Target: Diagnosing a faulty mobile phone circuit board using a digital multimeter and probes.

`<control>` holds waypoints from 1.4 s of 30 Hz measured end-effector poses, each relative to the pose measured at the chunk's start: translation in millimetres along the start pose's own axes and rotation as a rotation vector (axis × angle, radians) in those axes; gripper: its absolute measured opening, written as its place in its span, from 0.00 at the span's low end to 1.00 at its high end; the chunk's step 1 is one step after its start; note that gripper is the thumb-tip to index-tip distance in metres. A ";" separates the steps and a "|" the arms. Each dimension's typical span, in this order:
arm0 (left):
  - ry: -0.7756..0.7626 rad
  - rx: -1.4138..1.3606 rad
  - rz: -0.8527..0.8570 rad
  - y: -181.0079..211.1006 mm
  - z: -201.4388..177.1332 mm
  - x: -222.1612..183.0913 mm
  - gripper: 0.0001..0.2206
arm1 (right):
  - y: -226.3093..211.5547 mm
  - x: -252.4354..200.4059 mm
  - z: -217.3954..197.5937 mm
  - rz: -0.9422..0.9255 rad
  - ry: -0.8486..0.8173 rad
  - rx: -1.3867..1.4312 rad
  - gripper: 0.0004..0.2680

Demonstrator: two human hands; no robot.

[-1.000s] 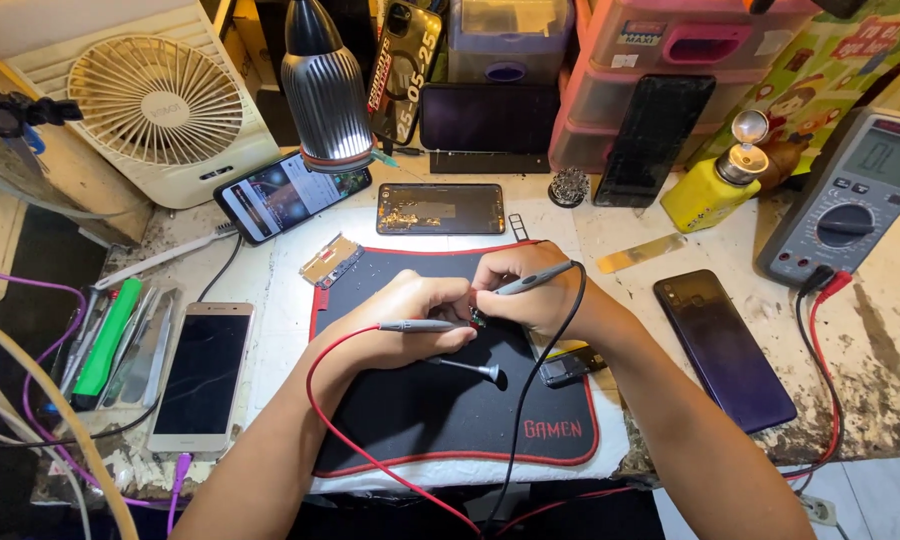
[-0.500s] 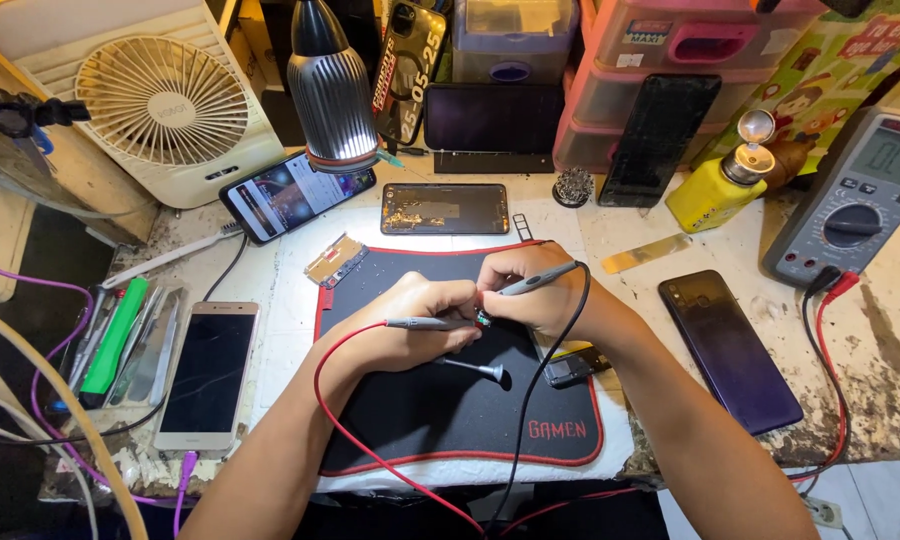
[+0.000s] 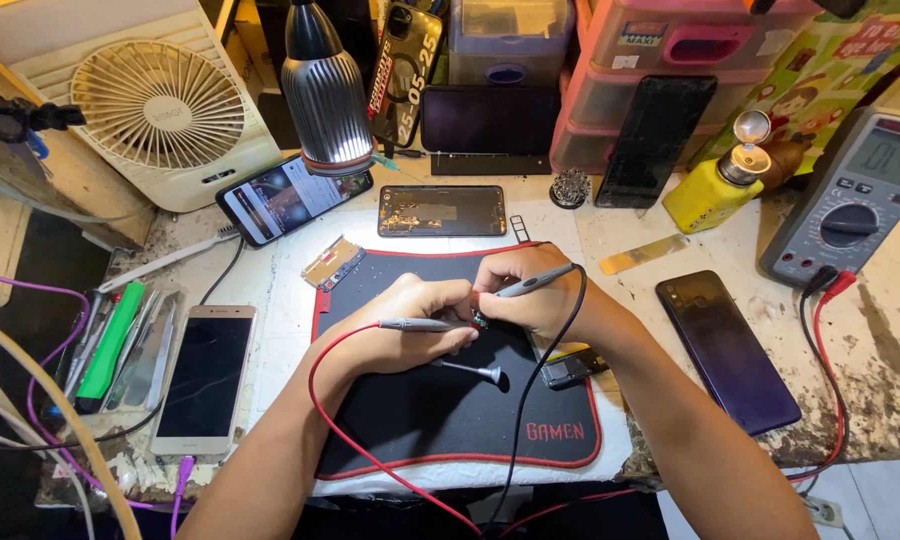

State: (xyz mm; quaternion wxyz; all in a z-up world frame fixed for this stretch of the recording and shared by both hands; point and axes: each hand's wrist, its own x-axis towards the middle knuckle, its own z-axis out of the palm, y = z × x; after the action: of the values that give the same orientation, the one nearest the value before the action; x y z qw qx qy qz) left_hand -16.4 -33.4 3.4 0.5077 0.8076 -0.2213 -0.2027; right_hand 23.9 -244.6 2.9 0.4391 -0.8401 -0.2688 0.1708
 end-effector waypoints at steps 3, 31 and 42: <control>0.004 0.021 -0.019 -3.5 0.5 2.2 0.01 | -0.9 0.4 -0.2 -0.006 -0.006 -0.003 0.06; -0.001 0.036 -0.022 -0.3 1.3 -0.2 0.03 | -1.8 -1.1 1.4 0.002 -0.005 -0.006 0.06; -0.023 0.016 0.012 -12.9 1.1 -0.2 0.02 | -8.2 -1.7 0.5 0.036 -0.011 -0.005 0.05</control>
State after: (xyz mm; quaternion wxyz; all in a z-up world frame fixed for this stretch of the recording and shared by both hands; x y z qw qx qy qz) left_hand -15.2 -29.0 -8.8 0.4997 0.8080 -0.2334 -0.2073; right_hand 19.8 -241.4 9.5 0.4322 -0.8451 -0.2562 0.1825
